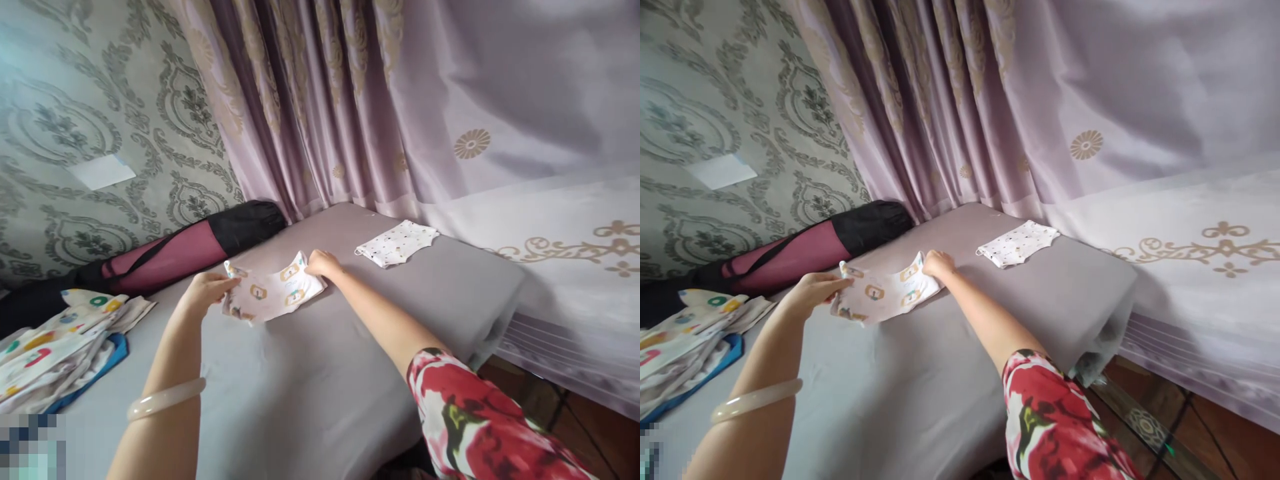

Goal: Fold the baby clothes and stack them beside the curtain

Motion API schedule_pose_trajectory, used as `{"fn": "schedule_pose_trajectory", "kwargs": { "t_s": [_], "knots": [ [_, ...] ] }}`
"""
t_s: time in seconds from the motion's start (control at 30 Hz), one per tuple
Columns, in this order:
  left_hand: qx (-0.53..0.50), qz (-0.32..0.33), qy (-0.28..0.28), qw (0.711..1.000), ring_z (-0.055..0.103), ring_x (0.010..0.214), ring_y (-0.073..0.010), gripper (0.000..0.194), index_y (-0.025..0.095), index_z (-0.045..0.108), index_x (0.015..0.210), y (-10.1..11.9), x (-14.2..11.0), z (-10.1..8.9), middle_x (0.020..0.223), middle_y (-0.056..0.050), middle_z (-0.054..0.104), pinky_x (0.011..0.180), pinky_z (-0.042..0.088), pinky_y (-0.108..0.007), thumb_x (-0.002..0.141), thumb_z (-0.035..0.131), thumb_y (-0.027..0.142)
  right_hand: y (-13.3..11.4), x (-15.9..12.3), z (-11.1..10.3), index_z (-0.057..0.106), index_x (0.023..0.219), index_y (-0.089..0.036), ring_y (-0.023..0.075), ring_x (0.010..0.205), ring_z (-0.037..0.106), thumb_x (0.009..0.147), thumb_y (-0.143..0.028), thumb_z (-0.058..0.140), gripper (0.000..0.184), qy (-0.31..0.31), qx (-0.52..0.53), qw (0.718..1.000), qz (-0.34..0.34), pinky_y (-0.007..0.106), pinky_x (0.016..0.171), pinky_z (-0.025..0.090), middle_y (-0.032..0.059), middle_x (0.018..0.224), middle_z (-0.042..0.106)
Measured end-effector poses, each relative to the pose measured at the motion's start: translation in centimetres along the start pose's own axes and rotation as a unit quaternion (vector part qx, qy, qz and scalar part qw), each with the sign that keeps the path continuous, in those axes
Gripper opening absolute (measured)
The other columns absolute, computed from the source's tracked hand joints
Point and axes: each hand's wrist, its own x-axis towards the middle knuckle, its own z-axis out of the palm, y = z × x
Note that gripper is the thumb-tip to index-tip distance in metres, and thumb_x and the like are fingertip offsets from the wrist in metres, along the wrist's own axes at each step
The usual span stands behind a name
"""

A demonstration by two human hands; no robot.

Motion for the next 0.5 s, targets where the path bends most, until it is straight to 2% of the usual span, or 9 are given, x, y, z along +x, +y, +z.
{"fn": "schedule_pose_trajectory", "kwargs": {
  "t_s": [0.1,0.2,0.3,0.4,0.5],
  "knots": [
    [-0.088,0.03,-0.023,0.995,0.04,0.046,-0.007,0.027,0.017,0.059,0.056,2.7,-0.5,2.2,0.045,0.005,0.044,0.047,0.032,-0.02,0.064,0.074,0.037,2.8,-0.5,-3.2,0.073,0.108,-0.016,0.0272,0.111,0.065,0.078,-0.022,0.065,0.032,0.02,-0.015,1.0,0.015,0.03,0.087,0.051,0.0159,0.11,0.073],
    [-0.165,0.008,-0.049,0.985,0.044,0.047,-0.0068,0.025,0.016,0.06,0.057,5.1,-0.6,5.3,0.048,0.004,0.05,0.049,0.037,-0.02,0.058,0.077,0.034,5.7,-1.0,-7.1,0.075,0.101,-0.016,0.026,0.104,0.068,0.076,-0.022,0.069,0.026,0.043,-0.055,0.995,0.07,0.029,0.083,0.051,0.0138,0.102,0.075],
    [-0.234,-0.009,-0.087,0.968,0.045,0.046,-0.0064,0.024,0.015,0.06,0.059,7.6,-0.7,8.8,0.05,0.004,0.052,0.049,0.038,-0.02,0.056,0.078,0.031,8.6,-1.3,-10.7,0.076,0.087,-0.014,0.0222,0.083,0.071,0.075,-0.018,0.07,0.013,0.032,-0.071,0.987,0.141,0.028,0.076,0.053,0.0104,0.08,0.076],
    [-0.297,-0.001,-0.117,0.948,0.047,0.047,-0.0065,0.022,0.014,0.062,0.063,10.1,-1.0,12.3,0.052,0.003,0.054,0.048,0.037,-0.02,0.056,0.077,0.028,11.8,-0.8,-13.4,0.075,0.078,-0.012,0.0165,0.064,0.068,0.081,-0.016,0.067,0.009,0.022,-0.028,0.979,0.202,0.025,0.067,0.053,0.006,0.063,0.071],
    [-0.341,0.007,-0.14,0.93,0.049,0.048,-0.0061,0.02,0.013,0.063,0.066,12.5,-1.5,15.7,0.055,0.003,0.056,0.047,0.035,-0.019,0.059,0.076,0.025,15.4,0.2,-14.9,0.072,0.086,-0.007,0.014,0.054,0.064,0.088,-0.019,0.064,0.015,0.052,0.033,0.965,0.254,0.022,0.056,0.051,0.0052,0.057,0.067]
  ]
}}
